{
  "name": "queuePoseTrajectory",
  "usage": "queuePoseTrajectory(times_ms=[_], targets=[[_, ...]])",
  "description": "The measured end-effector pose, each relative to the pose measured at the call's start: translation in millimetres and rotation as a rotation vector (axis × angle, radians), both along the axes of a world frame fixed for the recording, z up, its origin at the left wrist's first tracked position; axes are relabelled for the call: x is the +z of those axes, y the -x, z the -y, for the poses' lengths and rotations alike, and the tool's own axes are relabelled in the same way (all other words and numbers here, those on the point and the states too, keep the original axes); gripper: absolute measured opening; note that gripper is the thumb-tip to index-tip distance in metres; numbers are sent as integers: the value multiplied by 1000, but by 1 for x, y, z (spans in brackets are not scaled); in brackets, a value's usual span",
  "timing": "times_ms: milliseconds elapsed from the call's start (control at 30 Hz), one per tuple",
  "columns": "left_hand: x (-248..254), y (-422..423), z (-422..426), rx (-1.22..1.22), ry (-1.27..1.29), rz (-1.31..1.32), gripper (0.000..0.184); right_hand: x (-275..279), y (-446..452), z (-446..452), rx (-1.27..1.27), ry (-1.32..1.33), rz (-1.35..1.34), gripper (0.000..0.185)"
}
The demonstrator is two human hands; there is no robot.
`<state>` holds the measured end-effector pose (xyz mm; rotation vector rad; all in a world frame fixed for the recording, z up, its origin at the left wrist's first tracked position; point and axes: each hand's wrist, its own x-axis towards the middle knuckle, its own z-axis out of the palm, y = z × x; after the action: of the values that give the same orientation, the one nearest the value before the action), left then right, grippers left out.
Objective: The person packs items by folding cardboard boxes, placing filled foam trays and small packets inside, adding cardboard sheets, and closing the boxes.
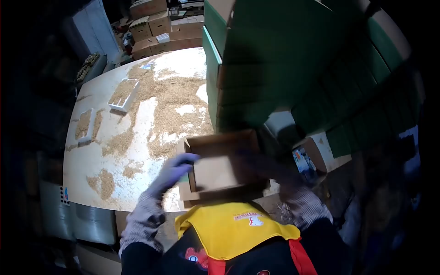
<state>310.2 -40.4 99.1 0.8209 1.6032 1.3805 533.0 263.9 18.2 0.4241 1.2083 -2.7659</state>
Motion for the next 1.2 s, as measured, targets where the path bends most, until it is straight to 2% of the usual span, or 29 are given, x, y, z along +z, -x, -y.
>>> queuePoseTrajectory(times_ms=[33, 100, 133, 167, 233, 267, 300, 333, 400, 433, 500, 533, 633, 667, 700, 767, 800, 867, 900, 967, 1033, 1100, 1167, 1200], targets=[[13, 19, 21, 210, 15, 151, 28, -4, -9, -28, -52, -14, -149, 32], [-25, 37, 28, 409, 205, 467, 40, 6, -38, -66, -192, -643, 141, 39], [-72, 38, 17, 171, 371, 474, 52, -5, -39, -70, -186, -877, 285, 41], [-92, 22, -3, 187, 417, 243, 67, -27, -29, -70, -103, -977, 352, 43], [-132, -11, -43, 240, 579, -227, 101, -87, -20, -33, 83, -1003, 430, 48], [-88, -14, -52, 227, 608, -75, 103, -104, -17, -13, 156, -989, 445, 50], [-75, -24, -50, 307, 439, 36, 99, -108, -14, 3, 200, -987, 409, 53], [-77, -32, -41, 266, 339, 126, 93, -98, -11, 12, 231, -1079, 365, 51], [-80, -45, -26, 177, 154, 329, 82, -26, -1, 28, 160, -1414, 139, 45], [-36, -58, -22, 335, 216, 540, 58, 23, -3, 35, 9, -1662, -12, 43], [22, -58, -6, 438, 161, 521, 58, 123, -13, 28, -417, -2043, -260, 38], [52, -56, -2, 472, 120, 462, 58, 154, -17, 9, -504, -1916, -365, 40], [141, -39, -5, 514, 9, 233, 57, 244, 1, -97, -669, -972, -682, 50], [169, -34, -8, 517, -21, 167, 57, 275, 16, -133, -657, -758, -837, 53], [209, -26, -11, 522, -62, 90, 56, 311, 36, -160, -646, -684, -944, 57], [278, -10, -20, 514, -119, -33, 56, 367, 61, -168, -872, -980, -865, 64], [311, -2, -28, 504, -140, -87, 56, 367, 58, -168, -869, -1404, -636, 63], [369, 20, -47, 484, -171, -156, 55, 370, 62, -172, -783, -1766, -441, 62], [390, 30, -56, 471, -178, -176, 55, 371, 67, -180, -714, -1725, -519, 61], [422, 53, -79, 458, -174, -184, 55, 357, 90, -191, -514, -1161, -855, 58], [440, 75, -109, 444, -161, -170, 54, 327, 122, -206, -218, -75, -1146, 56], [446, 99, -145, 422, -139, -133, 54, 289, 141, -223, -418, -620, -1063, 57], [440, 122, -181, 401, -118, -84, 53, 268, 143, -247, -560, -942, -975, 58], [431, 130, -196, 388, -115, -54, 53, 263, 143, -262, -602, -989, -950, 57]])
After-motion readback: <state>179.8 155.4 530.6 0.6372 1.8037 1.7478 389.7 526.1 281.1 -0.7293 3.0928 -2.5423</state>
